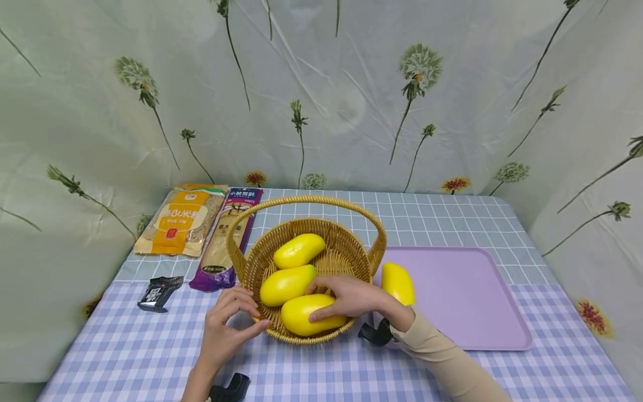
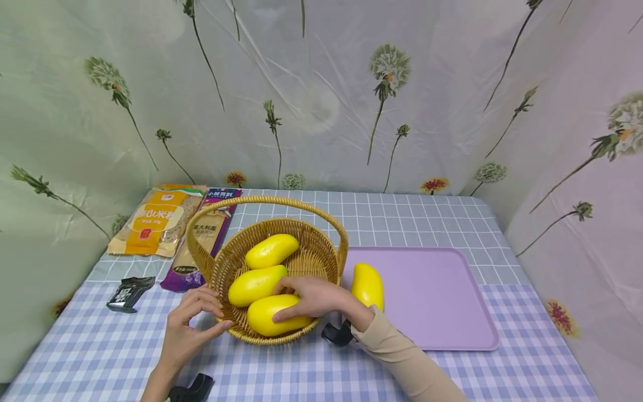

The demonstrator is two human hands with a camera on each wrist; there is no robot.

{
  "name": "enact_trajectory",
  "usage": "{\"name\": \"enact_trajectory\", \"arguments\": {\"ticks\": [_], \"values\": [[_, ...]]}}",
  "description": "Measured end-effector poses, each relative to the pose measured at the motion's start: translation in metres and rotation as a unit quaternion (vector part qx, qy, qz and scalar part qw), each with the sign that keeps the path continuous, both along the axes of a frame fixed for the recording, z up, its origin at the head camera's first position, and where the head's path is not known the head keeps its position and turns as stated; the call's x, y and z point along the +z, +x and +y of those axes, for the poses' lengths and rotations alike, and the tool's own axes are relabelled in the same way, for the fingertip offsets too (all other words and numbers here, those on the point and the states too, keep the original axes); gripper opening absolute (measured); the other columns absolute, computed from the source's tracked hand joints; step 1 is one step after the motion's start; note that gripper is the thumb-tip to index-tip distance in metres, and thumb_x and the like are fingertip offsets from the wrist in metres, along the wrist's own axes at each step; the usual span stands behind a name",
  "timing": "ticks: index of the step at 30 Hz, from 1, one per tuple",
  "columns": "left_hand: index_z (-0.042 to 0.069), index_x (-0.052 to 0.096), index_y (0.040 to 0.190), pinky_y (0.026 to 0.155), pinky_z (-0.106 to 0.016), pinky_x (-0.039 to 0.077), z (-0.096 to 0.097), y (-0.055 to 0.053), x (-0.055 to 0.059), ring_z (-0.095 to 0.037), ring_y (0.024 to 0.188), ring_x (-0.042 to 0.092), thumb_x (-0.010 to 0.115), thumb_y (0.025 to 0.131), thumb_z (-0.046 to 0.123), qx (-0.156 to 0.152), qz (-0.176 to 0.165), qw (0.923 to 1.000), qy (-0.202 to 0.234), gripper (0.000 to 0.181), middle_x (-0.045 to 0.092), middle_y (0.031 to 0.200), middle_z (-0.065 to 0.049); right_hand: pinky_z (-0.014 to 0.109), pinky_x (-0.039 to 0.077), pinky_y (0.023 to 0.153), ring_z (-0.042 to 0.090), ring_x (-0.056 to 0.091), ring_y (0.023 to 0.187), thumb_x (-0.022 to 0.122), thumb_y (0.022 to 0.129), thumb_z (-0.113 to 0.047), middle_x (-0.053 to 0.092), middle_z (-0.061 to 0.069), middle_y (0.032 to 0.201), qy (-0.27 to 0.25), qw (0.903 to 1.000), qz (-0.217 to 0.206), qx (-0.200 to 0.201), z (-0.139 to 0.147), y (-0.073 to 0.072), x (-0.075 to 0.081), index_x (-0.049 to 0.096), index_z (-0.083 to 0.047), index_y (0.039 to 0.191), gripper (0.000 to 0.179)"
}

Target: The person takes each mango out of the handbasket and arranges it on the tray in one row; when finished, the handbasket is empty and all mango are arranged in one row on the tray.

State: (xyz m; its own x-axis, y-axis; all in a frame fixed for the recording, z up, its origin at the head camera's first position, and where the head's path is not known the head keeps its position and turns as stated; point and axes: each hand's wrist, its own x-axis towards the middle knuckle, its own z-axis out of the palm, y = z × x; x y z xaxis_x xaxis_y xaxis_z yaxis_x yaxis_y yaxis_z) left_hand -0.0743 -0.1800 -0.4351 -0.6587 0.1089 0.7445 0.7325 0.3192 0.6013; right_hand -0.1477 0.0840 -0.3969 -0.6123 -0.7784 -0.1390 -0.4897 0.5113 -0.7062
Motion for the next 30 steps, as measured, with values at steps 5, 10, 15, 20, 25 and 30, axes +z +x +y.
{"name": "enact_trajectory", "arguments": {"ticks": [5, 10, 15, 20, 25, 30], "values": [[0.007, 0.062, 0.07, 0.104, -0.034, 0.039, -0.001, 0.001, -0.001, -0.02, 0.09, 0.055, 0.087, 0.067, 0.016, -0.002, 0.006, 1.0, 0.004, 0.026, 0.061, 0.079, -0.002, 0.026, 0.049, 0.084, 0.007, 0.056, 0.097, 0.068, 0.083, -0.051, 0.061, -0.008, 0.109, -0.016, 0.9997, 0.012, -0.01, 0.005, 0.003, 0.003, 0.058, -0.023, 0.119, 0.047], [0.007, 0.062, 0.071, 0.104, -0.034, 0.039, -0.002, 0.004, 0.0, -0.017, 0.092, 0.055, 0.087, 0.067, 0.015, -0.001, 0.005, 1.0, 0.005, 0.026, 0.061, 0.079, -0.002, 0.029, 0.048, 0.089, 0.008, 0.054, 0.105, 0.067, 0.083, -0.053, 0.059, -0.01, 0.117, -0.043, 0.9981, 0.025, -0.036, 0.011, 0.008, 0.004, 0.056, -0.025, 0.125, 0.051], [0.007, 0.062, 0.071, 0.103, -0.034, 0.039, -0.002, 0.004, 0.001, -0.019, 0.091, 0.055, 0.087, 0.066, 0.014, 0.002, 0.006, 1.0, 0.005, 0.026, 0.061, 0.08, -0.002, 0.032, 0.048, 0.089, 0.007, 0.053, 0.106, 0.07, 0.081, -0.05, 0.057, -0.014, 0.121, -0.083, 0.9941, 0.027, -0.065, 0.016, 0.014, 0.006, 0.055, -0.026, 0.127, 0.054], [0.008, 0.063, 0.071, 0.104, -0.034, 0.039, -0.002, 0.003, 0.0, -0.023, 0.09, 0.055, 0.087, 0.066, 0.015, 0.0, 0.009, 0.9999, 0.005, 0.026, 0.061, 0.08, -0.002, 0.031, 0.054, 0.077, 0.009, 0.053, 0.104, 0.074, 0.079, -0.046, 0.055, -0.014, 0.123, -0.126, 0.9876, 0.033, -0.088, 0.021, 0.021, 0.004, 0.054, -0.025, 0.131, 0.059], [0.008, 0.063, 0.071, 0.104, -0.034, 0.038, -0.001, 0.001, 0.0, -0.024, 0.089, 0.055, 0.086, 0.067, 0.016, -0.003, 0.01, 0.9999, 0.006, 0.025, 0.061, 0.08, -0.002, 0.029, 0.057, 0.069, 0.014, 0.053, 0.102, 0.076, 0.079, -0.04, 0.051, -0.014, 0.129, -0.169, 0.9785, 0.021, -0.117, 0.027, 0.029, 0.003, 0.05, -0.028, 0.135, 0.062], [0.008, 0.063, 0.071, 0.104, -0.034, 0.038, 0.0, 0.0, -0.001, -0.018, 0.092, 0.055, 0.086, 0.069, 0.018, -0.007, 0.012, 0.9999, 0.007, 0.025, 0.061, 0.08, -0.002, 0.03, 0.057, 0.069, 0.02, 0.052, 0.099, 0.077, 0.081, -0.033, 0.049, -0.011, 0.128, -0.213, 0.9658, 0.024, -0.146, 0.033, 0.037, 0.004, 0.046, -0.031, 0.136, 0.064]]}}
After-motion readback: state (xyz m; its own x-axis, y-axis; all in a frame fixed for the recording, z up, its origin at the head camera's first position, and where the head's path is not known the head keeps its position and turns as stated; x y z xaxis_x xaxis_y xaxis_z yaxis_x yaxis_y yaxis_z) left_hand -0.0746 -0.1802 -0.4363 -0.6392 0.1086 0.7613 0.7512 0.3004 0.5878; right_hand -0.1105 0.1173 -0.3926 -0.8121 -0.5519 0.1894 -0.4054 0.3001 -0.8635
